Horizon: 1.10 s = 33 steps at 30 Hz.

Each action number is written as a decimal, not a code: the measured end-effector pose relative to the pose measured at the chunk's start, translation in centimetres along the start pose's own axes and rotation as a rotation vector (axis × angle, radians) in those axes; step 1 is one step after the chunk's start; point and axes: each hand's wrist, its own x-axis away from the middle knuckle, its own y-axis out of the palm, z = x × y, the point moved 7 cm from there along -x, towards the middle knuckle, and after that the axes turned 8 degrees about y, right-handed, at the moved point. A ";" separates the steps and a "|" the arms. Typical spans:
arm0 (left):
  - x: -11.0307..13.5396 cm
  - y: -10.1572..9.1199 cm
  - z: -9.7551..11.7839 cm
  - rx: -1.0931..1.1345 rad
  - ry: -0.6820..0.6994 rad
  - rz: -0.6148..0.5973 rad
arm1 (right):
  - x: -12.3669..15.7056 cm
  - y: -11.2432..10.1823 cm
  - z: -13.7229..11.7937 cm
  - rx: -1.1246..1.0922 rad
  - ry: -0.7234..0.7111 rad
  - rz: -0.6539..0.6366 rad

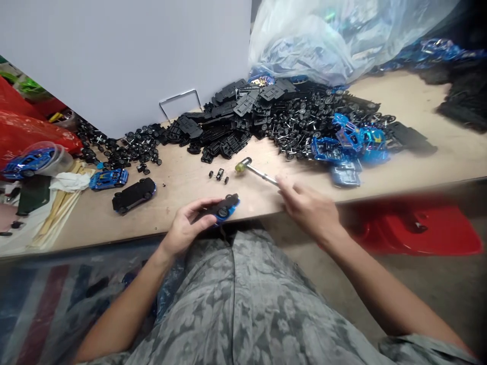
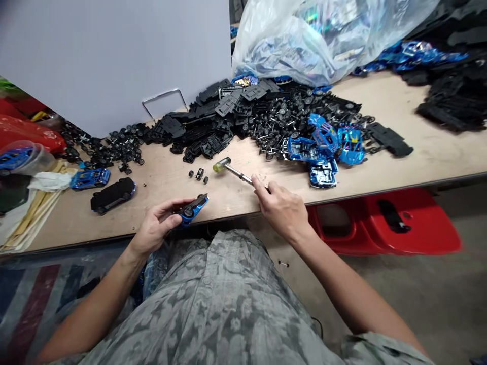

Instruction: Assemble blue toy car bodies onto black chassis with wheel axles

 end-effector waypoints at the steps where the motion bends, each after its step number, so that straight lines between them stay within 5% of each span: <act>1: 0.1 0.6 -0.2 0.087 -0.040 -0.001 | -0.7 0.1 -0.3 -0.049 -0.025 -0.001; 6: 0.3 2.7 -1.5 0.308 -0.179 -0.027 | -2.3 -2.1 -4.8 -0.806 -0.294 -0.032; 10: 0.5 3.1 -2.0 0.316 -0.216 -0.065 | -2.7 -2.9 -6.5 -1.146 -0.233 -0.105; 18: 0.1 2.5 1.1 0.003 0.067 -0.183 | -2.3 -3.0 -6.4 -1.208 -0.108 -0.115; 26: 0.0 2.8 1.9 -0.069 0.076 -0.203 | -1.7 -3.6 -7.2 -1.206 -0.147 -0.027; 33: -0.2 3.1 2.6 -0.168 0.124 -0.177 | -1.5 -2.1 -6.2 -1.271 -0.008 -0.058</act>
